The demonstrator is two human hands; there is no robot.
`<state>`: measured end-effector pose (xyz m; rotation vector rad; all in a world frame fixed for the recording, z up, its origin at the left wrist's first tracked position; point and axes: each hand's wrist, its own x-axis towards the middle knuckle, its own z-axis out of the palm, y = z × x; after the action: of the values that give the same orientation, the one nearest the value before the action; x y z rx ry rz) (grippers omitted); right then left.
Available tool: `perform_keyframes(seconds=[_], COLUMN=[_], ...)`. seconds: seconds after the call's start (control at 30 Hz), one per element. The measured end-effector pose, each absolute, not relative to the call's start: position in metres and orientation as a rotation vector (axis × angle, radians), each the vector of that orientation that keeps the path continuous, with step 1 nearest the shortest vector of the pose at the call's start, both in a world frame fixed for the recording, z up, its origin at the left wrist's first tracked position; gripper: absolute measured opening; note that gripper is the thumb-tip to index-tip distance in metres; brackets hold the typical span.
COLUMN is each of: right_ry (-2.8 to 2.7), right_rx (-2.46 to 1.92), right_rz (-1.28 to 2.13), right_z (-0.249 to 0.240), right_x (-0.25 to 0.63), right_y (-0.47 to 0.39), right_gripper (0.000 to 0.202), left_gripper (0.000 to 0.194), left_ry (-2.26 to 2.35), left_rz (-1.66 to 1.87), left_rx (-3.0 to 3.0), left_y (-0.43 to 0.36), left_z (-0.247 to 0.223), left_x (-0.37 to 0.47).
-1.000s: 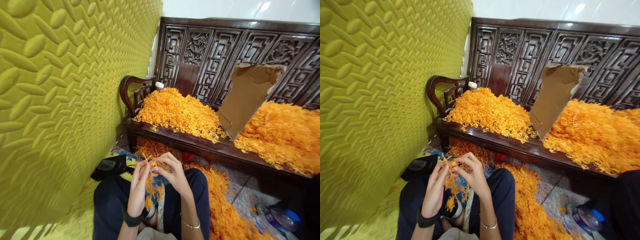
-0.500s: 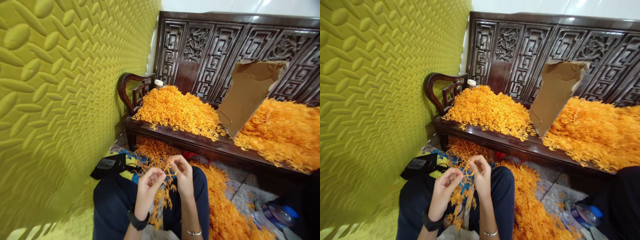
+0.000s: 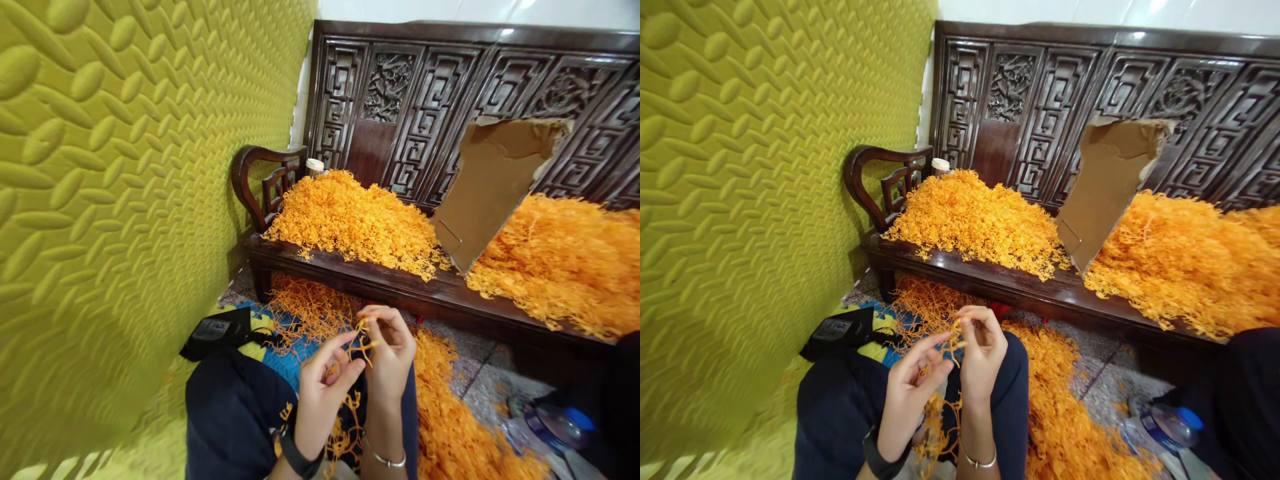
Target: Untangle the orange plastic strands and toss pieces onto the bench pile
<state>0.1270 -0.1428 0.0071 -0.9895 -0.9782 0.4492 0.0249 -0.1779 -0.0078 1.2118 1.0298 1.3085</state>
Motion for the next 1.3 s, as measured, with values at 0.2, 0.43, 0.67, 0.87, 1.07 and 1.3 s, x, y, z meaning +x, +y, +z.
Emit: perform_keyframes(seconds=[0.2,0.43,0.67,0.87,1.07,1.3], right_ry=[-0.633,-0.975,-1.602,-1.793,-1.727,-1.454], right_rx=[-0.78,-0.85,-1.207,-0.851,-0.932,-0.956], right_rz=[-0.11,-0.35,0.518,1.185,1.067,1.09], right_z=[0.041,0.087,0.037,-0.007,-0.019,-0.024], right_x=[0.175,0.218,0.191,0.137,0.126,0.119], right_y=[-0.125,-0.047,-0.032,-0.103,-0.118,-0.127], right_gripper=[0.013,0.024,0.043,0.034,0.017,0.014], left_gripper=[0.027,0.031,0.031,0.026,0.027,0.023], left_ry=[1.164,0.827,0.75,0.764,0.904,1.042], left_rz=[1.421,1.546,1.591,1.618,1.486,1.306], left_rx=[0.997,0.648,0.566,0.54,0.652,0.956], left_y=[-0.182,-0.163,-0.159,-0.156,-0.158,-0.155], left_z=[-0.027,-0.02,-0.025,-0.023,-0.023,-0.029], left_x=[0.005,-0.018,-0.024,-0.027,-0.029,-0.019])
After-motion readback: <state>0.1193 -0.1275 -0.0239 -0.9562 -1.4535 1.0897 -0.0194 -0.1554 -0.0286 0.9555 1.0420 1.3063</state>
